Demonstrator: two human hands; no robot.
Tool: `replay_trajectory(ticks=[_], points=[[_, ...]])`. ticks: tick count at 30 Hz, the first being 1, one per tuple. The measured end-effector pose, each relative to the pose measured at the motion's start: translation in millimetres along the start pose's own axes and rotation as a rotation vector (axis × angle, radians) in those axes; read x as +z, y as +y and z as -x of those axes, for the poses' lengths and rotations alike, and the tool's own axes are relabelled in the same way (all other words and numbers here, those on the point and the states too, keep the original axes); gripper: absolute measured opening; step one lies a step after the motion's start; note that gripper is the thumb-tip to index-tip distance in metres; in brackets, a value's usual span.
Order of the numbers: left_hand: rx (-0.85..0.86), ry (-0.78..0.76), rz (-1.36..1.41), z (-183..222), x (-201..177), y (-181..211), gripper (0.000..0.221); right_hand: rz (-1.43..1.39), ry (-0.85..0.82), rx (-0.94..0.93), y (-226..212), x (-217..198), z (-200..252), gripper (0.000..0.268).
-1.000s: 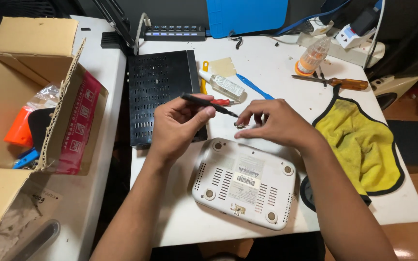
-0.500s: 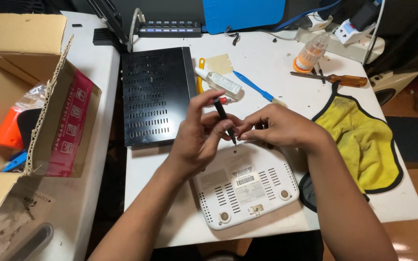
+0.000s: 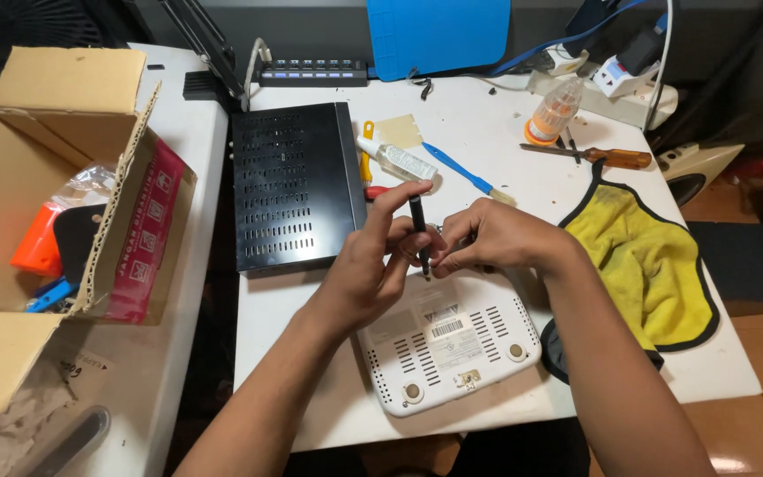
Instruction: Cleaning a digital receiver with a cloth and then disassembling a game console using a screwdriver
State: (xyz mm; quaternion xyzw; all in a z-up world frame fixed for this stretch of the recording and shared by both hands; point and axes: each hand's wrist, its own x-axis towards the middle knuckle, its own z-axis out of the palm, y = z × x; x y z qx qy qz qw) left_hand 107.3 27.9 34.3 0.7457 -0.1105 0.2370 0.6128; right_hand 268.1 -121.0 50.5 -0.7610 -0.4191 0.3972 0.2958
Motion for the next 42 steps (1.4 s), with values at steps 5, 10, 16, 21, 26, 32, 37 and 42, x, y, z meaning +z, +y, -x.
replay_trajectory(ticks=[5, 10, 16, 21, 26, 32, 37, 42], points=[[-0.013, -0.039, -0.006, 0, -2, -1, 0.048, -0.08, 0.007, 0.005, 4, 4, -1, 0.006], [0.01, -0.125, -0.058, 0, -2, 11, 0.056, -0.106, -0.004, -0.014, 26, 4, -8, 0.01], [0.047, -0.163, -0.153, -1, 6, 15, 0.051, -0.144, 0.018, 0.131, 10, 1, 6, 0.009], [0.018, -0.102, -0.146, 2, 9, 1, 0.05, -0.149, -0.011, 0.043, 18, -2, 9, 0.009], [0.056, -0.162, -0.033, 1, 6, 5, 0.037, -0.163, -0.04, 0.049, 28, -6, 3, 0.015], [0.099, -0.144, -0.079, 1, 13, -5, 0.04, -0.137, -0.061, 0.036, 22, -10, 11, 0.011], [0.158, -0.084, -0.213, 3, 15, -9, 0.034, -0.251, -0.085, 0.043, 18, -8, 11, 0.011], [0.268, 0.009, -0.316, 3, 22, -3, 0.048, -0.255, -0.082, 0.058, 11, -10, 16, 0.01]])
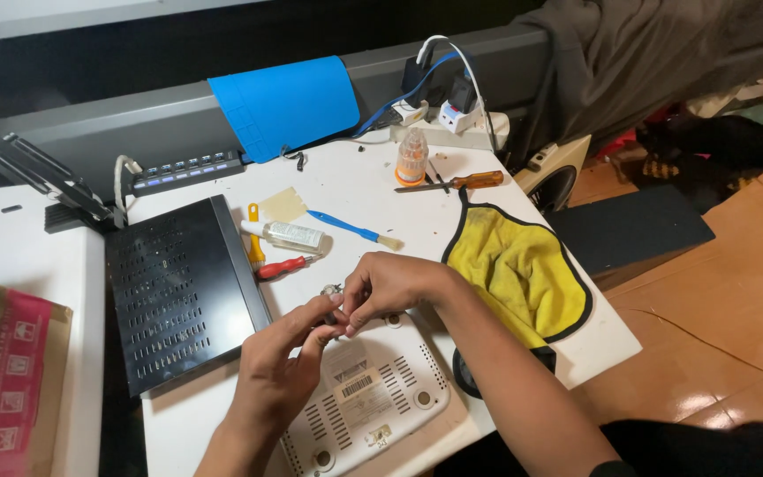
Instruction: Cleaning a digital receiver with a cloth and then disassembling a game console using a screwdriver
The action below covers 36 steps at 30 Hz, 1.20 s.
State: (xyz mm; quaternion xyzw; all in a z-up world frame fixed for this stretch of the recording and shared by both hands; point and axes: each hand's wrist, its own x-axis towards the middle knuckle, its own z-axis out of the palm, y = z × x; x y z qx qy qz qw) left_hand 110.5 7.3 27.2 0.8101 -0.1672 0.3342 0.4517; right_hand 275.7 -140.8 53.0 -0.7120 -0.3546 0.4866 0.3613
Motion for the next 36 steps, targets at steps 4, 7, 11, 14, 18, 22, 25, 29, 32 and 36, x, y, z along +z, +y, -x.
replay_trajectory(ticks=[4, 7, 11, 14, 18, 22, 25, 29, 32, 36], points=[[0.003, 0.046, -0.137, 0, 3, -1, 0.051, 0.12, 0.027, -0.019, 4, 1, 0, 0.009], [0.025, 0.02, -0.234, 2, 3, -4, 0.055, 0.106, 0.054, -0.012, 10, 3, -6, 0.012], [-0.036, 0.134, -0.037, -4, 9, 6, 0.049, 0.153, 0.084, 0.023, 5, 3, -3, 0.009], [-0.064, 0.111, 0.074, -8, 6, 14, 0.052, 0.161, 0.077, 0.047, -14, 6, 3, 0.009], [-0.087, 0.156, 0.175, -7, 10, 9, 0.056, 0.188, 0.091, 0.075, 12, 1, -7, 0.008], [-0.066, 0.191, 0.084, 0, 21, 0, 0.05, 0.214, 0.096, 0.067, 11, 2, -8, 0.014], [-0.072, 0.214, -0.033, 6, 25, -9, 0.05, 0.203, 0.08, 0.074, 14, 2, -12, 0.012], [-0.058, 0.2, 0.121, -5, 14, 8, 0.056, 0.202, 0.086, 0.056, -4, 5, -1, 0.008], [-0.075, 0.182, 0.243, -5, 11, 13, 0.052, 0.196, 0.09, 0.023, 23, 0, -14, 0.005], [-0.104, 0.228, 0.195, 1, 16, 2, 0.053, 0.167, 0.1, 0.028, 7, 4, -6, 0.011]])
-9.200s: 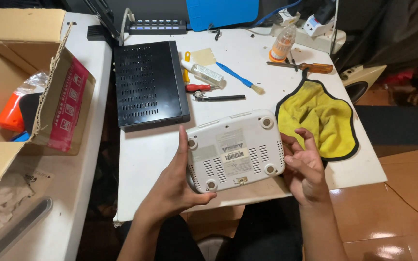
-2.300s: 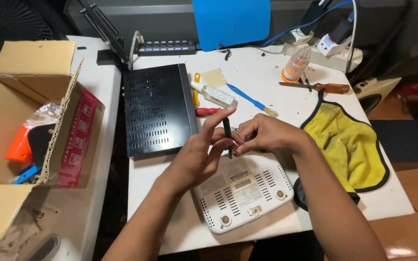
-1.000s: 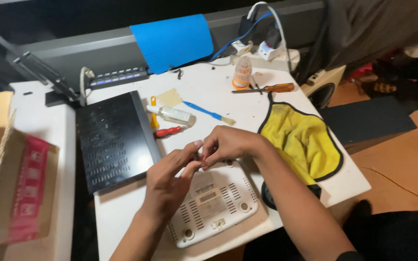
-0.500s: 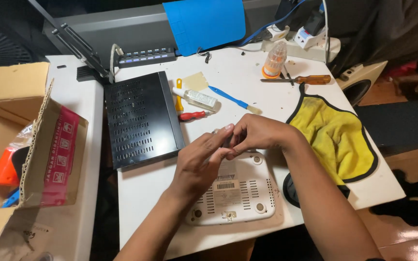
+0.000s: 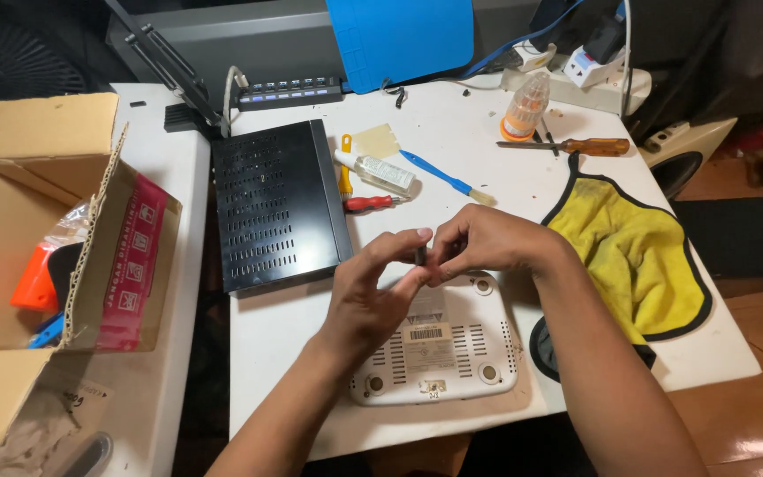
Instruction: Cleaning a digital receiver with a cloth and then disassembling a game console using a screwdriver
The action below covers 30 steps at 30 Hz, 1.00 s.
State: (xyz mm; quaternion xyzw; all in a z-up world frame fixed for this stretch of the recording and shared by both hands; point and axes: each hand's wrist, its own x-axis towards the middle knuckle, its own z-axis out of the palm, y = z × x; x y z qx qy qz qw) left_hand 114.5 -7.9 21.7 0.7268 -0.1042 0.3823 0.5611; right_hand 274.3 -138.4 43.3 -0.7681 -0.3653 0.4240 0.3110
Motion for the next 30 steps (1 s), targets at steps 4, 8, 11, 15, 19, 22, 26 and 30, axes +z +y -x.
replay_trajectory(ticks=[4, 8, 11, 15, 19, 22, 26, 30], points=[[0.067, 0.049, -0.116, 3, -1, -3, 0.049, -0.009, -0.016, -0.008, 5, -3, -1, 0.015], [0.025, -0.016, 0.026, -10, -3, 19, 0.044, 0.005, -0.001, -0.045, 3, 0, -2, 0.01], [0.031, 0.029, -0.025, -4, -3, 6, 0.05, -0.01, -0.004, -0.09, 4, 0, -4, 0.014], [0.063, 0.043, -0.032, -3, -9, -1, 0.049, -0.033, -0.023, -0.125, 9, 5, -7, 0.014], [-0.034, -0.029, 0.088, -15, -11, 20, 0.047, -0.011, -0.007, -0.077, 10, 9, -8, 0.012], [-0.023, 0.024, 0.074, -10, -14, 2, 0.048, -0.028, -0.006, -0.157, -1, 9, -5, 0.018], [-0.023, 0.044, 0.005, -14, -21, 8, 0.043, -0.012, 0.016, -0.206, -3, 10, -5, 0.017], [-0.054, -0.019, 0.051, -17, -18, 18, 0.05, 0.0, 0.017, -0.212, -15, 9, 3, 0.018]])
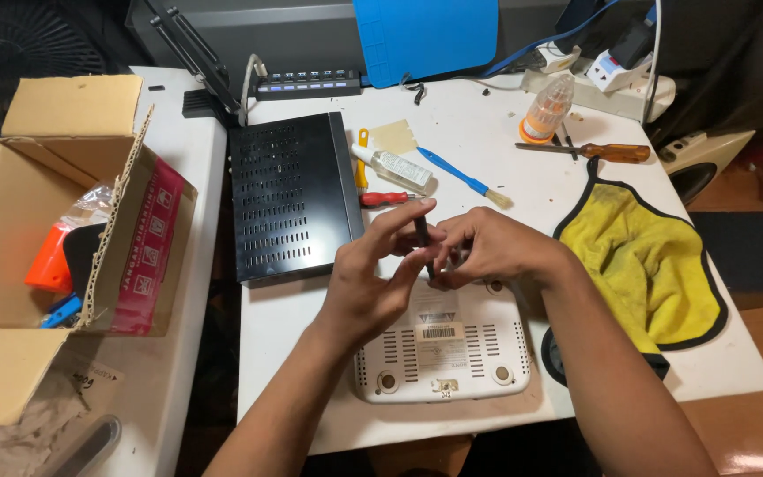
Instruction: Cleaning a digital receiver with a cloth and then disassembling a game console using a screwdriver
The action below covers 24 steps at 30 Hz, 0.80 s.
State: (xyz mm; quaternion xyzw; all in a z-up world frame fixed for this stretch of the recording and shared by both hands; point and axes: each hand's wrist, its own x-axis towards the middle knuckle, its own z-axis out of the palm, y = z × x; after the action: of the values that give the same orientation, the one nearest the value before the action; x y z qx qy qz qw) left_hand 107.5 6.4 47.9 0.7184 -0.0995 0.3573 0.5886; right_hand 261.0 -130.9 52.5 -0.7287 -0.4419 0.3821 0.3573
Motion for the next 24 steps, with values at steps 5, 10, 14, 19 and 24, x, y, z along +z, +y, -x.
replay_trajectory(ticks=[5, 10, 14, 19, 24], points=[[0.071, 0.041, -0.101, 3, -4, -14, 0.052, 0.001, -0.028, 0.013, 13, 0, -3, 0.021], [-0.013, -0.053, 0.024, 3, -2, -6, 0.058, -0.023, -0.067, 0.038, 10, 0, -1, 0.019], [-0.032, 0.047, -0.04, 3, -4, -15, 0.054, -0.019, -0.059, 0.051, 13, 2, -6, 0.017], [-0.062, 0.118, -0.008, 5, -3, -21, 0.058, -0.009, -0.061, 0.035, 16, 7, -8, 0.021], [-0.135, 0.292, -0.028, -1, -19, -27, 0.065, 0.014, -0.055, -0.002, -6, 8, -2, 0.01]])
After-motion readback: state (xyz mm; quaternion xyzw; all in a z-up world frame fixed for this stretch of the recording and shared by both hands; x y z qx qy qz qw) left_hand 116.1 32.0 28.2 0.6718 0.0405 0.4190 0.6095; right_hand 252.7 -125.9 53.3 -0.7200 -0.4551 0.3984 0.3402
